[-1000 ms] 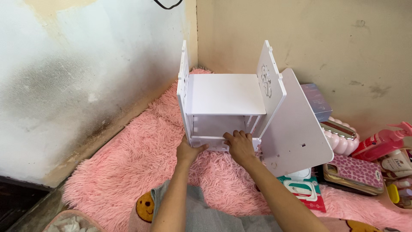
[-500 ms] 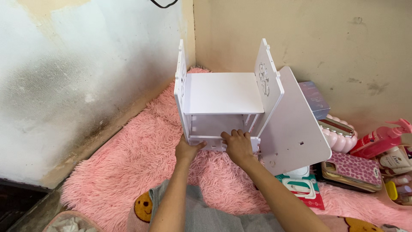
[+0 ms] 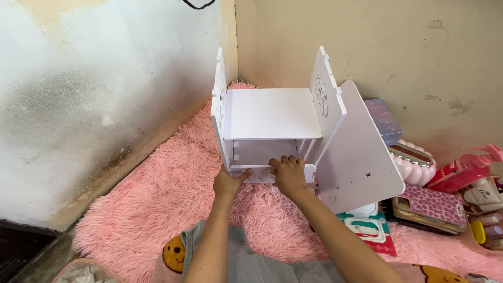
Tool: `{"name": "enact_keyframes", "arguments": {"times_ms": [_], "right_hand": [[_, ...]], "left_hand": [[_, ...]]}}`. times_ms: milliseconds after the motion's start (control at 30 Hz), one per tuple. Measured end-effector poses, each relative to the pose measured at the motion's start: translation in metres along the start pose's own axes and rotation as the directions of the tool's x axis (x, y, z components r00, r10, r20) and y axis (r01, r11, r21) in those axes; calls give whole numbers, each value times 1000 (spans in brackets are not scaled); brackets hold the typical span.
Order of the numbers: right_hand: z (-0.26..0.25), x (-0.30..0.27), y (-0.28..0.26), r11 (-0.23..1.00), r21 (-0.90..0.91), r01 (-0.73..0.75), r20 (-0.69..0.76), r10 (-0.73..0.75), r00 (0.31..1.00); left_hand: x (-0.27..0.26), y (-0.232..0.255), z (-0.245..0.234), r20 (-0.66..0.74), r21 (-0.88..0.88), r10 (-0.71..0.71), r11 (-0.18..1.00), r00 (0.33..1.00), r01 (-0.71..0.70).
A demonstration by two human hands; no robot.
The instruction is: The person assembles a small white plastic storage unit on a pink rug. They align and insert side panels, then use a screwdriver to fasten screws into the frame, securing the structure.
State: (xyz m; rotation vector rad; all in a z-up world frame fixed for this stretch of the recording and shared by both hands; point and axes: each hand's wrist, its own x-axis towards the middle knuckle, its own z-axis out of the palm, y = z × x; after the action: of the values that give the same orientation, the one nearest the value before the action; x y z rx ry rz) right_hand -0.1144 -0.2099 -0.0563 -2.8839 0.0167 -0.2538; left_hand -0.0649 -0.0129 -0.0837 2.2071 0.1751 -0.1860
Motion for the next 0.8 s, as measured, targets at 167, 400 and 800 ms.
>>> {"name": "enact_keyframes", "arguments": {"times_ms": [167,400,800], "right_hand": [[13,2,3,998,41,-45,2,44,999],[14,-3,0,996,61,-71,-8,71,997],[-1,6,-4,999,-31,-8,55,10,998]], "left_hand": [[5,-8,1,30,-17,7,1000,1000,-7],[8,-11,4,2,3,32,999,999,-32],[26,-35,8,144,162,36,985,989,-59]]}}
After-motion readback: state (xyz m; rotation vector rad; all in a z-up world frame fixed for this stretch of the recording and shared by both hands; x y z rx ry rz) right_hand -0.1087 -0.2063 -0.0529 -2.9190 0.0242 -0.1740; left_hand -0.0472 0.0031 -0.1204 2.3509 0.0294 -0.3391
